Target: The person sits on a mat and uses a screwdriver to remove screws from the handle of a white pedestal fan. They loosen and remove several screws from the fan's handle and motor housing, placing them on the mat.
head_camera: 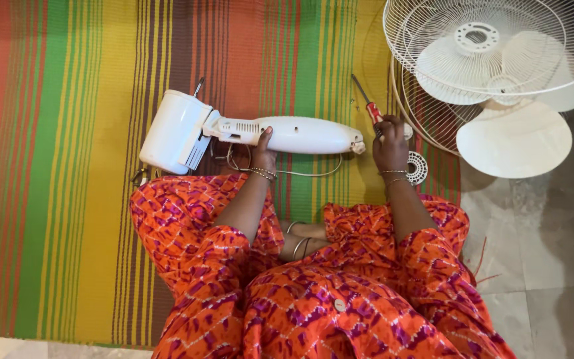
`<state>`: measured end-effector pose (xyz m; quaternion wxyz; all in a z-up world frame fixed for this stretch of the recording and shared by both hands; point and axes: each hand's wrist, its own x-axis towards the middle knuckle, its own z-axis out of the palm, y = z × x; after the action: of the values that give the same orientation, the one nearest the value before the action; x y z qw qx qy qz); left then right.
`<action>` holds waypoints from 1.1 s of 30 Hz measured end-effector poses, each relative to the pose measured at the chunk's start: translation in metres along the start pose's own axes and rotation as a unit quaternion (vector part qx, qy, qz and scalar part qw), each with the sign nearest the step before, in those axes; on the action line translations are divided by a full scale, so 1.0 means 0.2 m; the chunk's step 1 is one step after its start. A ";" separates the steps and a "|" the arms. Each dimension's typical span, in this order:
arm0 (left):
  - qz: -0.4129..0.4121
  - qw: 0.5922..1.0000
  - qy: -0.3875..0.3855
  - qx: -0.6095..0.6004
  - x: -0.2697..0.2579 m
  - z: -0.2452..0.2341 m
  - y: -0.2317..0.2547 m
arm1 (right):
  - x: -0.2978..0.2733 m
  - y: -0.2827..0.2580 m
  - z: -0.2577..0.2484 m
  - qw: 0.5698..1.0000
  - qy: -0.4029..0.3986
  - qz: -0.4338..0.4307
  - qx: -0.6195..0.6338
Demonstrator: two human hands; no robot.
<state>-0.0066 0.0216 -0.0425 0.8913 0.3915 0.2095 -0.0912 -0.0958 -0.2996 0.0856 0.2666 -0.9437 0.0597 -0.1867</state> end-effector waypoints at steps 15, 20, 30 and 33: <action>-0.016 0.998 0.028 0.057 -0.06 0.10 0.02 | 0.12 0.19 0.10 0.995 0.075 -0.034 -0.057; -0.036 0.996 0.054 0.061 -0.05 0.18 0.08 | 0.38 0.22 0.17 0.990 -0.039 -0.103 -0.087; 0.025 0.993 0.029 0.110 -0.09 0.32 0.20 | 0.55 0.21 0.31 0.971 -0.149 -0.091 -0.164; -0.027 0.992 0.051 0.112 -0.10 0.32 0.20 | 0.55 0.17 0.29 0.980 -0.142 -0.055 -0.129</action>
<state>0.0087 0.0017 0.0323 0.8270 0.4873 0.2541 -0.1182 0.0285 -0.3241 0.0565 0.1373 -0.9889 -0.0074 -0.0558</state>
